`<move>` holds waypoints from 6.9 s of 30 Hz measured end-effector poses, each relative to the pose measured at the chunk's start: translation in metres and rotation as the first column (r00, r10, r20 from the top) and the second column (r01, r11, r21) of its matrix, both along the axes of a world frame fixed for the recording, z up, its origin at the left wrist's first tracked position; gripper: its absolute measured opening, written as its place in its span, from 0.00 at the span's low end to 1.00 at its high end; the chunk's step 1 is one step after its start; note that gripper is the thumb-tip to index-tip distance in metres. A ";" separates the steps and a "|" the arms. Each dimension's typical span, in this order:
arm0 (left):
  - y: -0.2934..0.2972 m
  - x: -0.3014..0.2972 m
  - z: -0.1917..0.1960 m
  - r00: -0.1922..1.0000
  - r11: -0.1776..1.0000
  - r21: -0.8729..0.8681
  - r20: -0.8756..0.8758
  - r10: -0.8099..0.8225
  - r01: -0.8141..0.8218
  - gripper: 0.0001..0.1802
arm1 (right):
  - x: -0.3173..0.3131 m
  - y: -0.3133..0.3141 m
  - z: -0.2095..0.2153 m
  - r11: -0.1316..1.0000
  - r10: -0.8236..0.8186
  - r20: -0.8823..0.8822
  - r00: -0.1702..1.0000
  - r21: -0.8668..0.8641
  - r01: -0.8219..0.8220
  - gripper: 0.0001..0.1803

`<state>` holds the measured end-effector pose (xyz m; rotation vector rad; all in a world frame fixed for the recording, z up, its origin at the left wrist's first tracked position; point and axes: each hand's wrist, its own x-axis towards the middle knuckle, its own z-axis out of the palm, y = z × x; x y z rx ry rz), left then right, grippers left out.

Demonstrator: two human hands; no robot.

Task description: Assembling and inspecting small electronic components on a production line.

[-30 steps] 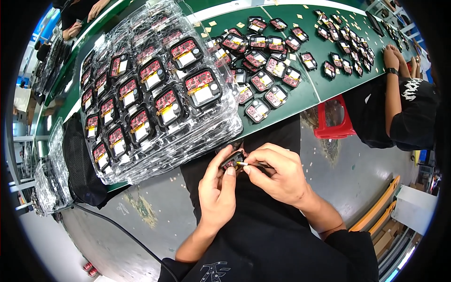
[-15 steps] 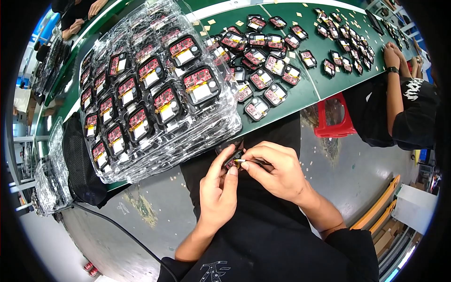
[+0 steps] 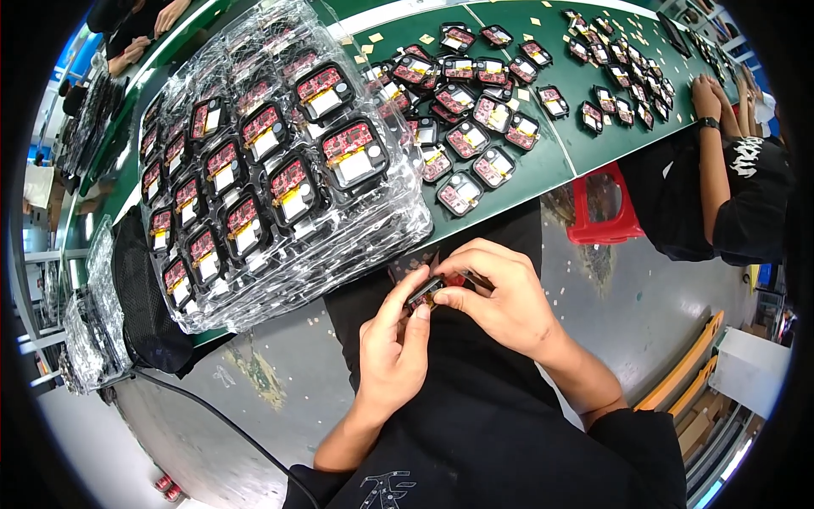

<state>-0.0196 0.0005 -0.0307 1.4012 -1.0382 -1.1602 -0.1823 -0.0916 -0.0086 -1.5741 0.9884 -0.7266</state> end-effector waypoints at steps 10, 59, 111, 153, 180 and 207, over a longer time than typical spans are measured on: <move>-0.006 0.011 0.003 0.995 0.994 0.066 -0.067 -0.079 0.083 0.24 | -0.001 -0.004 -0.002 0.998 0.052 -0.091 0.995 0.047 -0.048 0.10; 0.008 -0.005 -0.002 0.880 0.930 0.169 -0.414 -0.232 0.325 0.27 | -0.054 -0.235 0.018 0.777 -0.496 -0.428 0.755 -0.607 0.166 0.12; -0.019 0.011 0.024 0.949 0.986 0.084 -0.269 0.164 -0.146 0.19 | -0.022 -0.012 0.048 0.926 0.252 -0.303 0.919 -0.200 -0.319 0.22; -0.003 0.008 0.023 0.984 0.987 0.032 0.084 0.157 -0.160 0.18 | -0.025 -0.024 0.051 0.255 0.058 -0.656 0.752 -0.719 -0.647 0.12; -0.006 0.009 0.020 0.974 0.978 -0.005 0.093 0.209 -0.209 0.17 | -0.024 -0.014 0.027 0.896 0.192 -0.280 0.941 -0.341 -0.285 0.09; -0.005 0.010 0.016 0.980 0.985 0.017 0.102 0.171 -0.174 0.16 | -0.018 -0.003 0.013 0.740 0.046 -0.349 0.936 -0.618 -0.266 0.09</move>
